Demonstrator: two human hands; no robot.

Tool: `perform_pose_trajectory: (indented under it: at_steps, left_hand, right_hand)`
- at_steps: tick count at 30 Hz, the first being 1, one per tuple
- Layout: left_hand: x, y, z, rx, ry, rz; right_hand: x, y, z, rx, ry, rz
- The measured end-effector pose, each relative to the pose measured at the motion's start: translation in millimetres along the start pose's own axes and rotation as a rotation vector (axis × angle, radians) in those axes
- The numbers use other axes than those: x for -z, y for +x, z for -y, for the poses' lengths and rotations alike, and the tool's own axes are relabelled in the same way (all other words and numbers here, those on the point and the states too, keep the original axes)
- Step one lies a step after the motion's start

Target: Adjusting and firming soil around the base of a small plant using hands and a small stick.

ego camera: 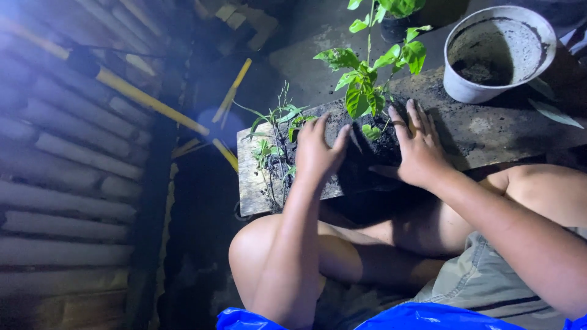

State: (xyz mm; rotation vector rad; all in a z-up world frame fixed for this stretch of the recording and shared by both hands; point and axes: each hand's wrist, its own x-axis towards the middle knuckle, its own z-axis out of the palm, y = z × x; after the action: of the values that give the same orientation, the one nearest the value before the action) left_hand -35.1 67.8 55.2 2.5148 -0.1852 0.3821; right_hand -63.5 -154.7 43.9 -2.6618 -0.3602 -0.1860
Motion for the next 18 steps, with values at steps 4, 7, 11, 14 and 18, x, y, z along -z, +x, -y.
perform_pose_trajectory:
  at_steps: [4,7,11,14,18]
  left_hand:
    - [13.5,4.8,60.6,0.242,0.262,0.153]
    - [1.5,6.7,95.4,0.478,0.293,0.343]
    - [10.1,7.6,71.0,0.486,0.36,0.43]
    - [14.2,8.4,58.8,0.473,0.316,0.428]
    - [32.1,5.6,48.3,0.468,0.225,0.329]
  right_hand:
    - [-23.2,2.7,-18.4,-0.003,0.044,-0.035]
    - [-26.4,3.8,-18.5,0.006,0.059,-0.042]
    - [-25.6,3.7,-17.8,-0.012,0.074,-0.038]
    - [-23.4,5.0,-17.1,-0.031,0.084,-0.017]
    - [-17.0,4.0,-11.3,-0.045,0.087,0.005]
